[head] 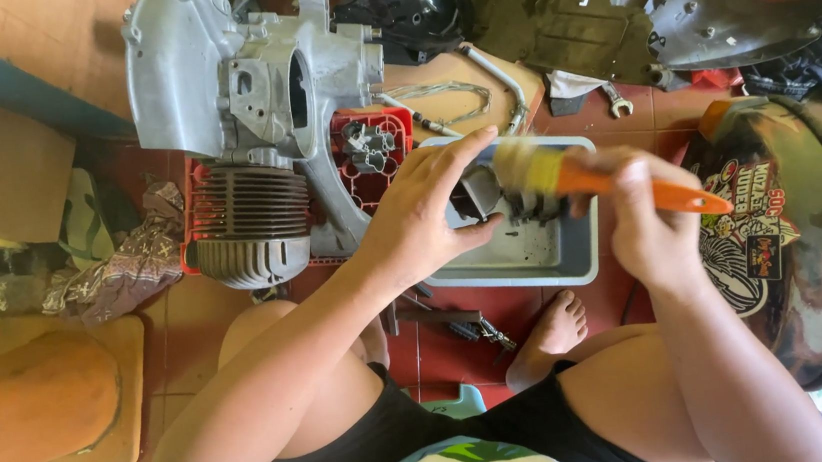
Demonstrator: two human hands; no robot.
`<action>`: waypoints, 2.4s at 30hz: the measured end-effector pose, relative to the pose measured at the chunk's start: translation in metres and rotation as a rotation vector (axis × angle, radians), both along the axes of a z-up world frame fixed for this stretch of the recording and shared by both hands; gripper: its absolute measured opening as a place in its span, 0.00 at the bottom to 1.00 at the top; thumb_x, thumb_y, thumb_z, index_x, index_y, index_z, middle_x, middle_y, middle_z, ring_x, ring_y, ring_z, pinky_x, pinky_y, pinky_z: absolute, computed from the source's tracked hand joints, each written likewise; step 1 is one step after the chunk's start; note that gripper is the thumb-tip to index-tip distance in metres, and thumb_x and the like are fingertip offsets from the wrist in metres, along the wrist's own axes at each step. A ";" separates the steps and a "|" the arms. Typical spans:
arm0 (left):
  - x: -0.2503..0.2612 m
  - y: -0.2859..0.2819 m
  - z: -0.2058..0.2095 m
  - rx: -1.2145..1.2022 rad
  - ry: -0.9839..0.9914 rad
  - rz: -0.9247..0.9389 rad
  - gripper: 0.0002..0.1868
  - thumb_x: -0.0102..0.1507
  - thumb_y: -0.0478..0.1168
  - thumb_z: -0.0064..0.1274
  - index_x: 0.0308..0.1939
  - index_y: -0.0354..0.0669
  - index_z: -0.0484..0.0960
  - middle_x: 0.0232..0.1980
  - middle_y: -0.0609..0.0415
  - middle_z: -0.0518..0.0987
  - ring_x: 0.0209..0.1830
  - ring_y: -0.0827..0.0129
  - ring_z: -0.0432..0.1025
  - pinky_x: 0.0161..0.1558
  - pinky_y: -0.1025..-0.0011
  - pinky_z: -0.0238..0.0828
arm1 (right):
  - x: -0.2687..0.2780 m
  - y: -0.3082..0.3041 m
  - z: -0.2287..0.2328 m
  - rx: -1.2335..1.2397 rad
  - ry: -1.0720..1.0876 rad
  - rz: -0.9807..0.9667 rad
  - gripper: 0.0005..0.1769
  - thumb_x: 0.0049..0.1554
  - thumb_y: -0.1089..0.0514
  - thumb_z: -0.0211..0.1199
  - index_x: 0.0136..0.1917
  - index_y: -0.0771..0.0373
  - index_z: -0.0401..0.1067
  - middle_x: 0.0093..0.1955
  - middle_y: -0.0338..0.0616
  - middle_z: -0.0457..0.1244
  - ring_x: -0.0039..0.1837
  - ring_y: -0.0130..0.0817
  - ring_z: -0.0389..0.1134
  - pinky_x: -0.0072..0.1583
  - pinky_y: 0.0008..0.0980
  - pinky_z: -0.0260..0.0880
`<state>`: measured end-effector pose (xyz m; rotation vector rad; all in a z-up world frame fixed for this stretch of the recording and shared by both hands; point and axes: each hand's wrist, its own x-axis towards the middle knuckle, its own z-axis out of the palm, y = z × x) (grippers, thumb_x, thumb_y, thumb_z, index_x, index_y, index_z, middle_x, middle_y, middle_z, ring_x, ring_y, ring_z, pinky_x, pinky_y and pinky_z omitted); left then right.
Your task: The person scrubs various small mechanical parts with a brush dipped in a liquid solution. They handle the parts one by one, turning them over to clean different sides, and place them into a plastic container.
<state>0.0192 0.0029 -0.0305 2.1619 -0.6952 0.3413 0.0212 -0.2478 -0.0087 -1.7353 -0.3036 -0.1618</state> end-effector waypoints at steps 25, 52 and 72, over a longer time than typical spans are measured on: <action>0.003 0.001 0.003 0.030 -0.010 0.027 0.53 0.52 0.34 0.71 0.77 0.47 0.58 0.62 0.37 0.77 0.59 0.44 0.73 0.62 0.49 0.69 | -0.007 0.011 0.020 -0.104 -0.032 0.134 0.23 0.70 0.55 0.48 0.42 0.66 0.78 0.23 0.43 0.63 0.29 0.30 0.64 0.35 0.27 0.64; 0.004 0.005 0.007 -0.030 0.111 -0.003 0.41 0.54 0.40 0.70 0.67 0.38 0.66 0.55 0.38 0.80 0.56 0.44 0.75 0.59 0.52 0.71 | -0.004 0.011 0.012 -0.045 -0.045 0.072 0.20 0.68 0.58 0.51 0.42 0.69 0.78 0.23 0.46 0.62 0.28 0.32 0.65 0.37 0.29 0.68; -0.006 -0.016 -0.004 0.193 0.147 -0.089 0.46 0.56 0.36 0.67 0.75 0.46 0.58 0.50 0.38 0.81 0.54 0.47 0.75 0.59 0.56 0.71 | -0.017 0.017 0.007 -0.387 -0.294 0.109 0.18 0.67 0.57 0.55 0.37 0.60 0.76 0.29 0.43 0.64 0.38 0.51 0.69 0.39 0.40 0.72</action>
